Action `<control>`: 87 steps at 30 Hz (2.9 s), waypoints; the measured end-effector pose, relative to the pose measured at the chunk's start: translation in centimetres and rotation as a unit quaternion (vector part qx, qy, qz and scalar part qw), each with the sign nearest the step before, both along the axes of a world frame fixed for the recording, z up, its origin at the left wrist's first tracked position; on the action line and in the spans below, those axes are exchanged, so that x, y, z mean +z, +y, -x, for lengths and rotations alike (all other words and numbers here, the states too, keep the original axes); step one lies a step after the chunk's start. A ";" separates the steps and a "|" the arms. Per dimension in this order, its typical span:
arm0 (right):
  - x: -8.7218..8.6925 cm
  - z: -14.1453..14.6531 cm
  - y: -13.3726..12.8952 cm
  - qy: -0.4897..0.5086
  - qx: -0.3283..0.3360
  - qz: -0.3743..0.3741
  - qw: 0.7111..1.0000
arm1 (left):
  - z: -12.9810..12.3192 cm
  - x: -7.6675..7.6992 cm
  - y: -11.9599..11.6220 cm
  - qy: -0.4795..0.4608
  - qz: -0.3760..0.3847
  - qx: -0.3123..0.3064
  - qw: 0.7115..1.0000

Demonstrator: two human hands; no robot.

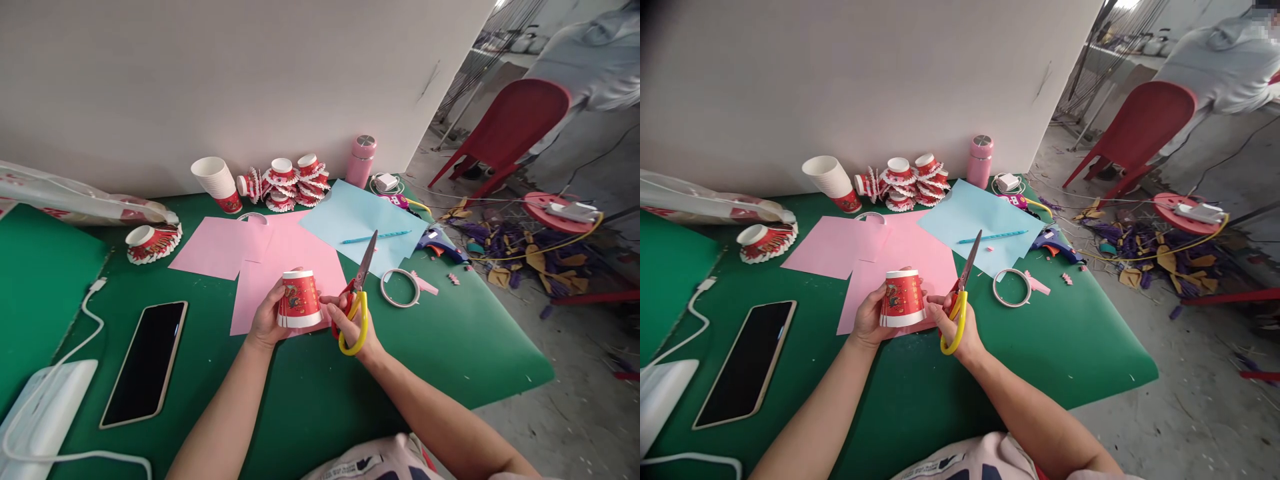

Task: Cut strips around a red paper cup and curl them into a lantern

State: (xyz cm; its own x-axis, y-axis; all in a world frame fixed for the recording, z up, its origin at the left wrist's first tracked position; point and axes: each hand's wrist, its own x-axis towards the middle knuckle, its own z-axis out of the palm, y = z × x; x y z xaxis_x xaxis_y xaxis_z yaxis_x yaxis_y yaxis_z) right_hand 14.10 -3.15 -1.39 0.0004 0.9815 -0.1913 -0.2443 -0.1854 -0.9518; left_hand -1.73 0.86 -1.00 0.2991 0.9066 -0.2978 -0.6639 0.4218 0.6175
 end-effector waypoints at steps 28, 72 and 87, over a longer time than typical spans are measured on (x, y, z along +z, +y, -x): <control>-0.1 0.2 0.2 0.010 -0.004 0.015 1.000 | -0.6 0.2 -0.1 0.043 -0.039 -0.005 0.998; 4.0 -4.6 -4.5 -0.030 0.214 -0.004 0.976 | 0.0 0.4 0.0 0.038 -0.006 0.027 0.999; 5.2 -6.7 -8.6 -0.128 0.357 0.164 0.911 | 0.3 0.8 -0.1 0.010 -0.013 0.047 0.999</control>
